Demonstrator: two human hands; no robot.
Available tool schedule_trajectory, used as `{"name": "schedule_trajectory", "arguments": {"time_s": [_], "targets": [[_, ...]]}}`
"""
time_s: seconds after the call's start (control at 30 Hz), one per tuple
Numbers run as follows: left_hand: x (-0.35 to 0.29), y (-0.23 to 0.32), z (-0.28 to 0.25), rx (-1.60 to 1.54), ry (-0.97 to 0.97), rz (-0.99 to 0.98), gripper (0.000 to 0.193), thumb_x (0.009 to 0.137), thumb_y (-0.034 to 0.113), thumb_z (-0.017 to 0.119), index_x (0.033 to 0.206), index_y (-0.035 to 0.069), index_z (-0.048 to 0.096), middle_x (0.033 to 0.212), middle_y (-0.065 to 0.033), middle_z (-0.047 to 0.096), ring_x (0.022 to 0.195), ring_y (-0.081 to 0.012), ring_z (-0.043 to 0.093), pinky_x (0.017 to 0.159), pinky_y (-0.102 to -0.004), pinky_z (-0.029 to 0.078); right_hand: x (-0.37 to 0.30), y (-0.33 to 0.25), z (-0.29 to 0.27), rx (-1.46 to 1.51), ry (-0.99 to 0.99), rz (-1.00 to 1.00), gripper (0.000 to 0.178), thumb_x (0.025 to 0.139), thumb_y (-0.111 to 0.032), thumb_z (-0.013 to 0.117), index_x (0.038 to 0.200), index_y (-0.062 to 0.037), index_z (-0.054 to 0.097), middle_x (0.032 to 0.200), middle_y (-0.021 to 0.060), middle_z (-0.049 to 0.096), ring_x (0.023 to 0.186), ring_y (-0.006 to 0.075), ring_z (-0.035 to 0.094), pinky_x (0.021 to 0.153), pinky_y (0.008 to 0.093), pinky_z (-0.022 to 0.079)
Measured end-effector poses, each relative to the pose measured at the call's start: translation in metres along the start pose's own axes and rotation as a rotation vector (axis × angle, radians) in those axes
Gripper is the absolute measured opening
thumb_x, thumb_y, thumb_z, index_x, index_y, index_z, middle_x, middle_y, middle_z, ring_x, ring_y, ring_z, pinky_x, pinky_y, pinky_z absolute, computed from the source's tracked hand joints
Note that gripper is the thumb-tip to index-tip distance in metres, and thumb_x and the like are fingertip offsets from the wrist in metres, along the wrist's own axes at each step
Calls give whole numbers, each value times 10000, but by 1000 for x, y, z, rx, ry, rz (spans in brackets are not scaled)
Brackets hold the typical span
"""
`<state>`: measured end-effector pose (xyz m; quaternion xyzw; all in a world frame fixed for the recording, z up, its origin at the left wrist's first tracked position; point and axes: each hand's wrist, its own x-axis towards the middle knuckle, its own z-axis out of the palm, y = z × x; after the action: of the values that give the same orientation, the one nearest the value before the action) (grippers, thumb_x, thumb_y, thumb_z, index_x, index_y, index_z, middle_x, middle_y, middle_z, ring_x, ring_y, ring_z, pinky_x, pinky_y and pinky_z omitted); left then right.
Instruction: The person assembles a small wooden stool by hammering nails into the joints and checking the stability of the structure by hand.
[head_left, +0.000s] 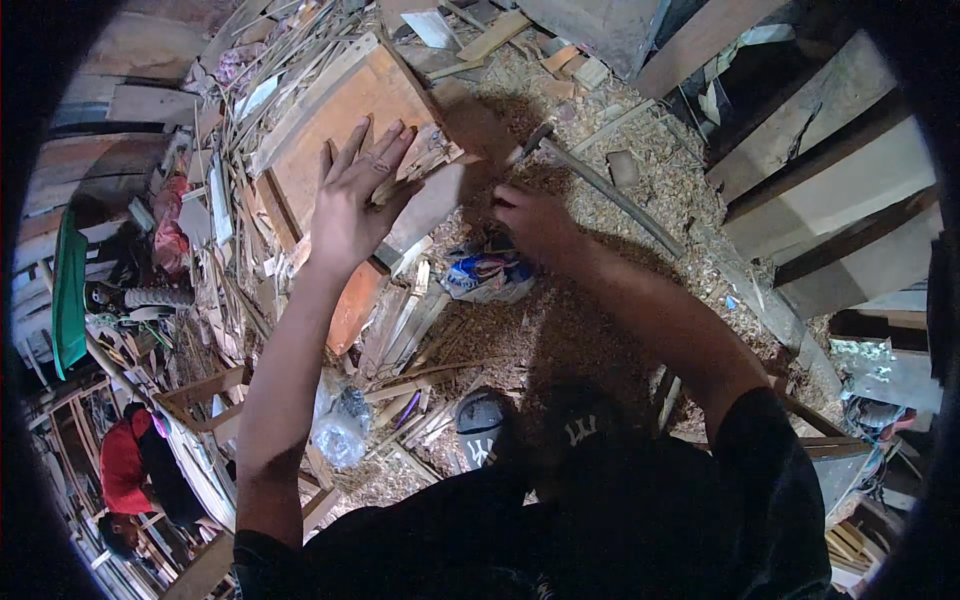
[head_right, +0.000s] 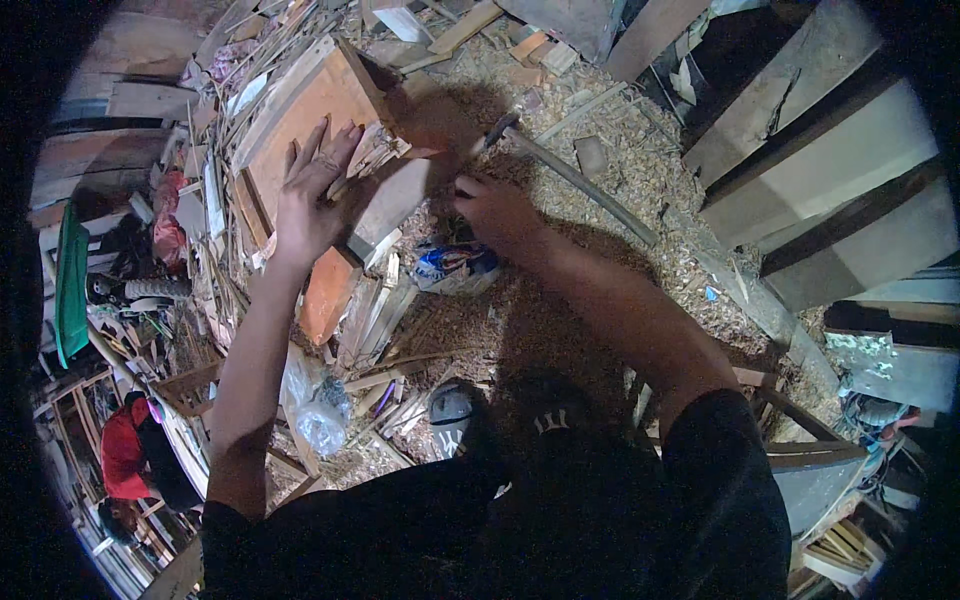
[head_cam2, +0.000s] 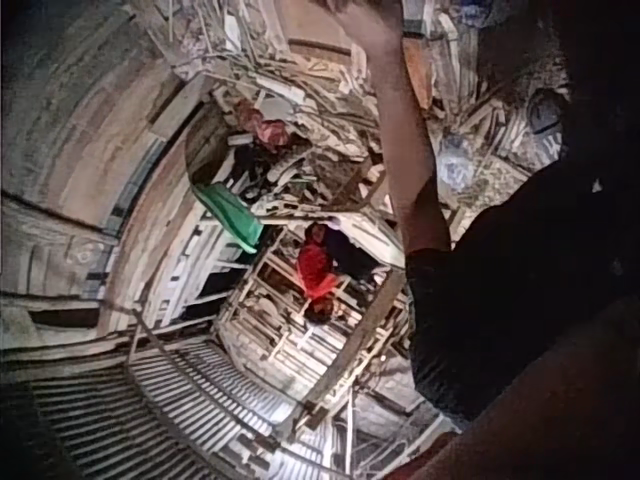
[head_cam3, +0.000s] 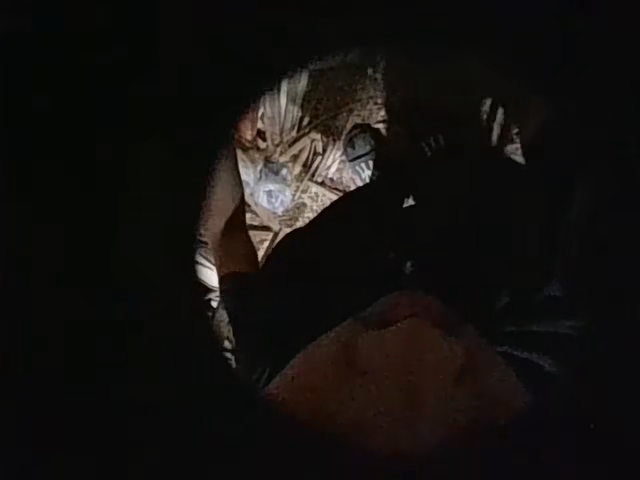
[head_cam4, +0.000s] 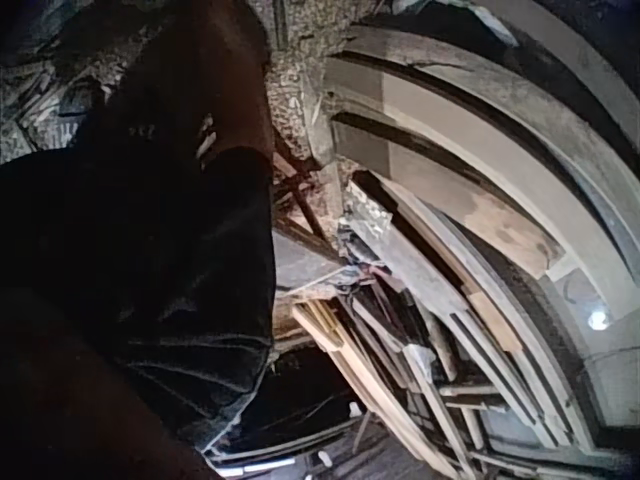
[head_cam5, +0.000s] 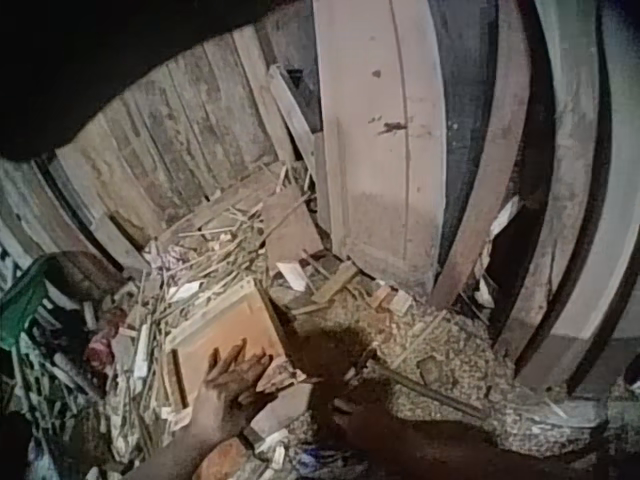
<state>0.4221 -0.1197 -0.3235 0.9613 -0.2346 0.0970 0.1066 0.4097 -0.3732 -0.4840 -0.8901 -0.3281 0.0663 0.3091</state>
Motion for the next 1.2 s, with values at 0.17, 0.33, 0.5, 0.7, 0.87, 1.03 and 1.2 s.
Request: {"name": "schedule_trajectory", "arguments": {"time_s": [0.17, 0.33, 0.5, 0.7, 0.87, 1.03, 1.2], "targets": [[1, 1, -3, -9, -6, 0, 671, 860, 287, 800, 1481, 268, 546, 1497, -5, 564, 1481, -327, 395, 1201, -636, 226, 2, -2, 16, -239, 96, -131, 179, 867, -137, 605, 992, -34, 681, 1300, 159, 548, 1177, 361, 596, 827, 473, 606], [2, 0, -1, -6, -3, 19, 667, 854, 271, 809, 1472, 256, 558, 1488, -22, 573, 1476, -333, 404, 1197, -638, 235, 6, -3, 25, -173, 65, -33, 243, 895, -143, 574, 1089, -20, 653, 1276, 163, 556, 1183, 370, 583, 854, 479, 599], [0, 0, 0, -7, -8, 6, 672, 847, 258, 817, 1469, 249, 563, 1479, -34, 581, 1476, -339, 402, 1201, -637, 224, 3, -4, 17, -76, 144, -29, 253, 899, -78, 551, 1145, -41, 598, 1246, 166, 564, 1177, 392, 571, 937, 476, 548], [1, 3, -1, 15, -7, 3, 661, 855, 249, 811, 1468, 248, 565, 1479, -35, 582, 1482, -350, 389, 1208, -631, 213, 5, 4, 1, 369, 160, 123, 224, 904, -9, 535, 1113, -72, 586, 1072, 185, 606, 1061, 406, 607, 905, 492, 511], [0, 4, -1, 0, -14, -2, 653, 859, 258, 807, 1466, 235, 568, 1491, -35, 571, 1484, -352, 385, 1211, -626, 207, 10, -4, -9, 444, 544, 128, 175, 982, -74, 552, 1148, -52, 601, 1028, 179, 639, 993, 394, 639, 873, 482, 518], [0, 0, 1, 17, -23, 7, 655, 856, 258, 809, 1465, 220, 571, 1506, -38, 555, 1486, -349, 382, 1212, -620, 212, 25, -10, -33, 430, 683, 118, 228, 965, -143, 643, 1173, -50, 661, 1059, 188, 656, 976, 386, 657, 863, 462, 537], [0, 2, 0, 23, -21, 1, 660, 852, 238, 811, 1466, 218, 571, 1511, -35, 550, 1487, -345, 382, 1215, -610, 216, 44, -7, -69, 460, 664, -24, 215, 943, -127, 696, 1132, -29, 722, 984, 142, 690, 887, 308, 690, 805, 384, 550]]}}
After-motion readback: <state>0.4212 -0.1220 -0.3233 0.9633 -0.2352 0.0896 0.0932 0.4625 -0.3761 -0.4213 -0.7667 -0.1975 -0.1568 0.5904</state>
